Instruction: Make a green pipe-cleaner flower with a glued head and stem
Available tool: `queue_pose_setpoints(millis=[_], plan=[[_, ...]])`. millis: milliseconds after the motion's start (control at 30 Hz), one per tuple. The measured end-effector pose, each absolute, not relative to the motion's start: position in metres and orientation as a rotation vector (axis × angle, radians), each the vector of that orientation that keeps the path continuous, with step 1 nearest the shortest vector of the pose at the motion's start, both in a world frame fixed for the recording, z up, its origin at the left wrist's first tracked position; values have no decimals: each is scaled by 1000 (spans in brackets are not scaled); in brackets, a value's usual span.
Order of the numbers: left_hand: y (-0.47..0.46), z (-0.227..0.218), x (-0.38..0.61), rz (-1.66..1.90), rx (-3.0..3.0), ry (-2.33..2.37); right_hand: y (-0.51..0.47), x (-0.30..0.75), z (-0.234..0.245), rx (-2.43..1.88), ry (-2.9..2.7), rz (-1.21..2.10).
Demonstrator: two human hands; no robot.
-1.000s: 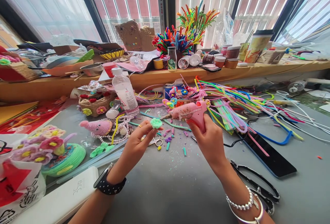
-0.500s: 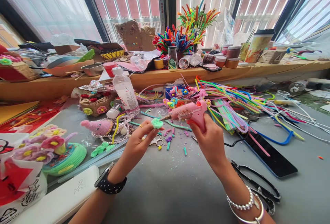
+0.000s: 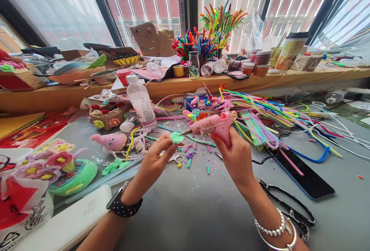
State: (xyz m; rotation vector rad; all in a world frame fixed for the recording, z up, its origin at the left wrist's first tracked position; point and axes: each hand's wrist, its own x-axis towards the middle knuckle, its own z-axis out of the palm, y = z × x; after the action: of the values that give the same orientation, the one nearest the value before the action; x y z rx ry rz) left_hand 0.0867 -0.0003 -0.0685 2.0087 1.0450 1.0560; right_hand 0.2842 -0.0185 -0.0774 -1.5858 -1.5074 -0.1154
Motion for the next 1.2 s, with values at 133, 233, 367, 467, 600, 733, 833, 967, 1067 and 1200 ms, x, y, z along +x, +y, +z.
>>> queue_pose_setpoints(millis=[133,233,367,467,600,733,833,967,1067,1200], plan=[[-1,-69,86,1063,2007,1033,-19,284,-78,-1584,-1509,-115],[0,-69,87,1059,2008,1035,-18,284,-77,-1593,-1506,-106],[0,-69,87,1049,2004,1054,-17,284,-77,-1622,-1461,-49],[0,-68,87,1055,1998,1087,-18,284,-75,-1618,-1374,52],[0,-67,86,1069,1984,1117,-18,285,-72,-1568,-1327,278],[2,-69,84,1075,1969,1153,-16,289,-72,-1330,-1298,703],[3,-70,84,1074,1955,1160,-15,293,-70,-1188,-1205,932],[3,-69,85,1069,1960,1153,-15,296,-67,-1169,-1120,1021],[3,-68,85,1068,1962,1162,-14,296,-66,-1170,-1157,1084],[2,-67,85,1069,1965,1167,-13,297,-67,-1161,-1155,1121]])
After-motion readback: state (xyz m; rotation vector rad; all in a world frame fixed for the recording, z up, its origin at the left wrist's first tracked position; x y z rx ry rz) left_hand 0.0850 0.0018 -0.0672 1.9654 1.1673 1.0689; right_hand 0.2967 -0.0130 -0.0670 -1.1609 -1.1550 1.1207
